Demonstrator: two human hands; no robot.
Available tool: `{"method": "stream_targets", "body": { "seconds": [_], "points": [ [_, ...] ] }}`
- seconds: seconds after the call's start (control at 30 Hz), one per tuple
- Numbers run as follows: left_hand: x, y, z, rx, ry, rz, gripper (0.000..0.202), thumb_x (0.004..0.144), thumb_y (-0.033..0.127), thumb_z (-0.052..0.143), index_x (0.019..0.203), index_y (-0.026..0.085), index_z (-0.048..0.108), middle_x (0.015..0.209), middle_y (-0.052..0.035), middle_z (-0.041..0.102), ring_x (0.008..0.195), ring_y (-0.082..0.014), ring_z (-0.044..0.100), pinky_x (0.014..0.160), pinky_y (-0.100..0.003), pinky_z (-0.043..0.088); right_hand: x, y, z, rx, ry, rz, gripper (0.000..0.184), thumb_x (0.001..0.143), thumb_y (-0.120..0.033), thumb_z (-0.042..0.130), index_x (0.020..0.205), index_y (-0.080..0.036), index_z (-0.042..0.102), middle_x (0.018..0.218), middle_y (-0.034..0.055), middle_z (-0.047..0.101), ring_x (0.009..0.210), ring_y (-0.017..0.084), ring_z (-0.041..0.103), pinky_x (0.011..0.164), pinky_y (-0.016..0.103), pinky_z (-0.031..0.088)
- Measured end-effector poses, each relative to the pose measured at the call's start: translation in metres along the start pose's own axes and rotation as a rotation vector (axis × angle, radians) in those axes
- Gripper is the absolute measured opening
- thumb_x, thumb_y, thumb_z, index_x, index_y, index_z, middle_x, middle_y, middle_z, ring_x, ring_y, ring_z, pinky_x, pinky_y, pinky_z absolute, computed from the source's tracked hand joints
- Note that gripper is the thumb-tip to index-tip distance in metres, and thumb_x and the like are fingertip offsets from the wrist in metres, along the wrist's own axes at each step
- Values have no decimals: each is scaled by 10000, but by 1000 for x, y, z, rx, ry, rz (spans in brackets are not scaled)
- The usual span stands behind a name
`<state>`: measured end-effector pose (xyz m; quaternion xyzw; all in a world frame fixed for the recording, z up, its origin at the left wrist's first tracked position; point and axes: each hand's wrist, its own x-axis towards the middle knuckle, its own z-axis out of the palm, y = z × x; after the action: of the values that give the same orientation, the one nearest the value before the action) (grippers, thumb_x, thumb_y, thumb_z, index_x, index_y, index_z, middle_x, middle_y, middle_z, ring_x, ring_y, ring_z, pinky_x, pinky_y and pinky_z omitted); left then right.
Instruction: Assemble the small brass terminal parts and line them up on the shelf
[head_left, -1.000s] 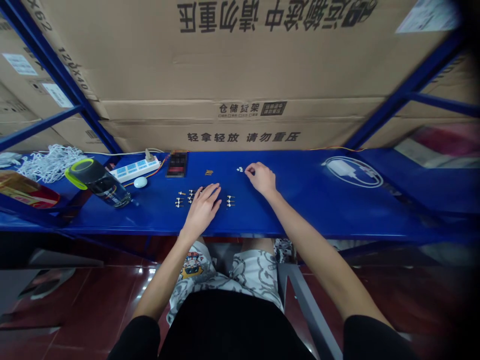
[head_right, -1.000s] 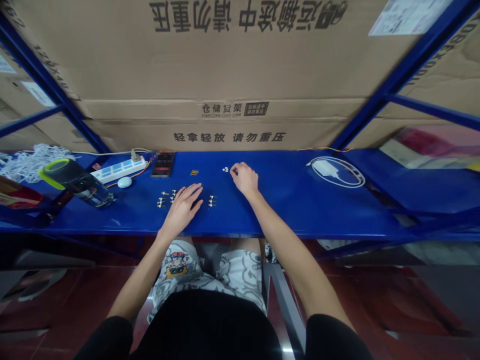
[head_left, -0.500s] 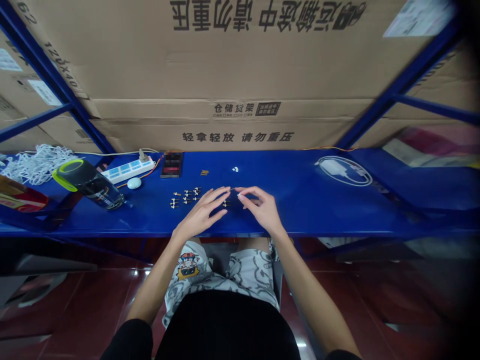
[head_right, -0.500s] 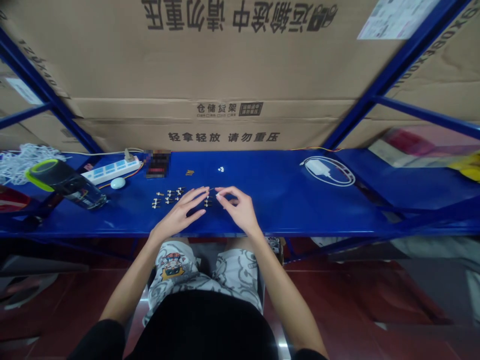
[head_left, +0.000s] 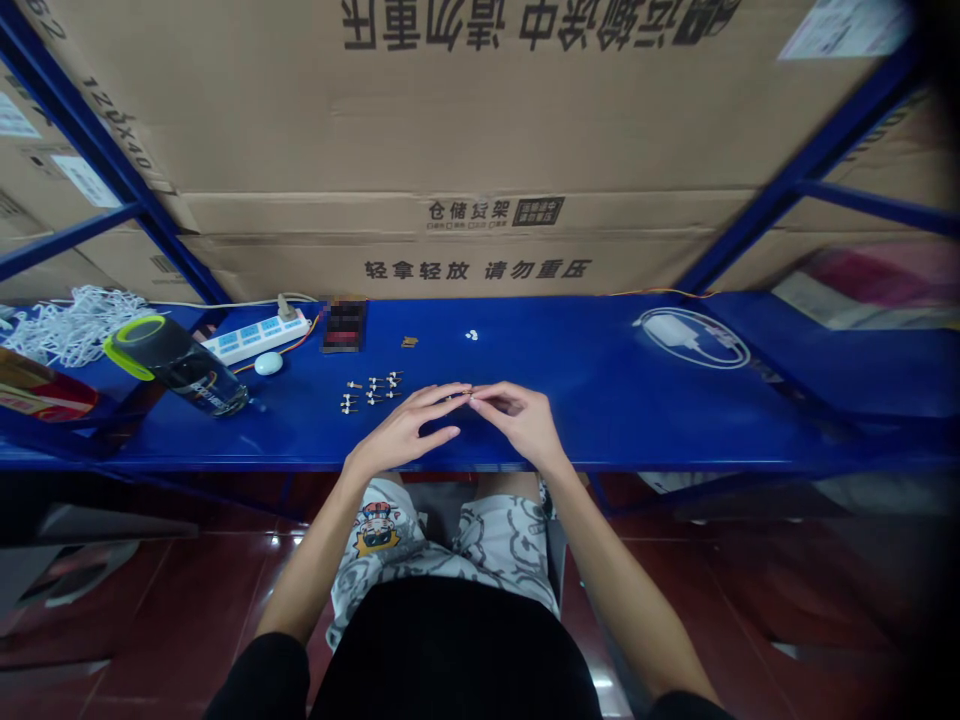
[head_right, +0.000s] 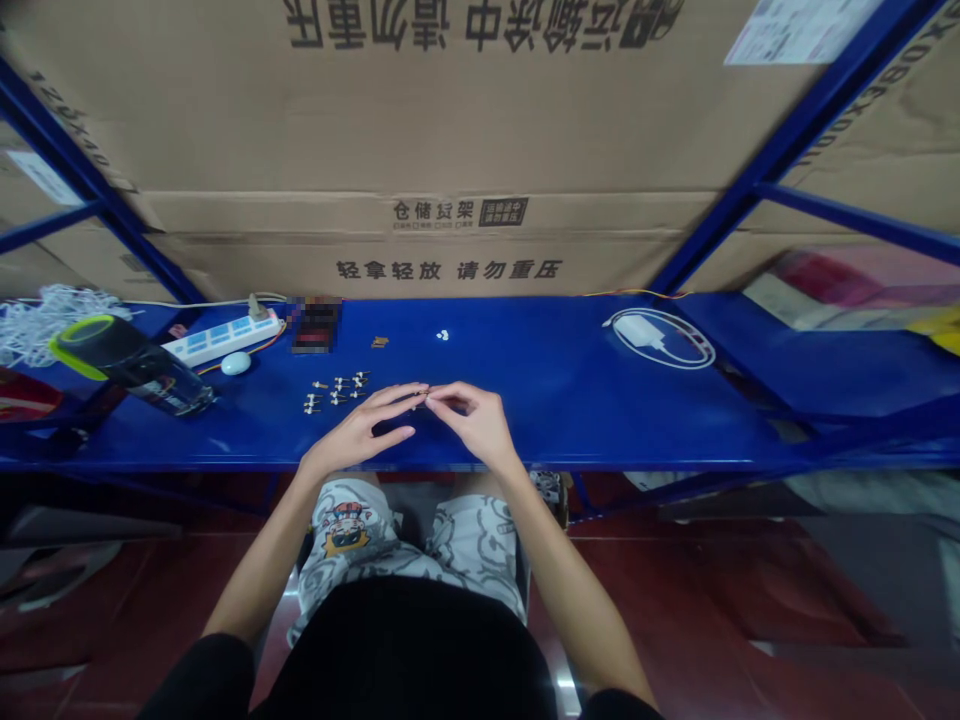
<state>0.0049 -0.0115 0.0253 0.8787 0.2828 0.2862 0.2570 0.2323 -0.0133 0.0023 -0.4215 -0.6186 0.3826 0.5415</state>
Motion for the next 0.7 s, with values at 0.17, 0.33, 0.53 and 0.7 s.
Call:
{"method": "stream_targets", "body": {
  "seconds": [0.17,0.33,0.53,0.7],
  "points": [
    [0,1,3,-39,127,0,406,1020,329,580,1425,323,572,1482,-39,579,1385,-214,532,1178,-466,435,-1,-3,0,-47,0,-54,136,821,-381,789,888,-263,778,967,42,805,918,252,767,881,430,629],
    [2,-4,6,-27,312,-35,280,1004,369,611,1242,245,693,1252,-73,726,1178,-216,678,1056,-433,537,-3,-10,0,-150,-56,-163,89,869,-351,745,911,-279,776,994,29,806,954,253,763,922,437,607],
    [2,-12,9,57,366,3,233,999,401,614,1077,245,769,1046,-45,783,990,-194,726,925,-370,564,-4,-16,2,-238,-130,-260,81,894,-327,716,925,-289,780,1004,20,807,941,242,767,915,417,605],
    [3,-12,9,91,362,0,257,998,436,606,1018,259,791,981,-33,795,933,-195,730,889,-372,559,-4,-18,3,-255,-161,-258,106,901,-350,698,918,-297,789,989,18,809,934,246,770,901,418,615]
  ]
}}
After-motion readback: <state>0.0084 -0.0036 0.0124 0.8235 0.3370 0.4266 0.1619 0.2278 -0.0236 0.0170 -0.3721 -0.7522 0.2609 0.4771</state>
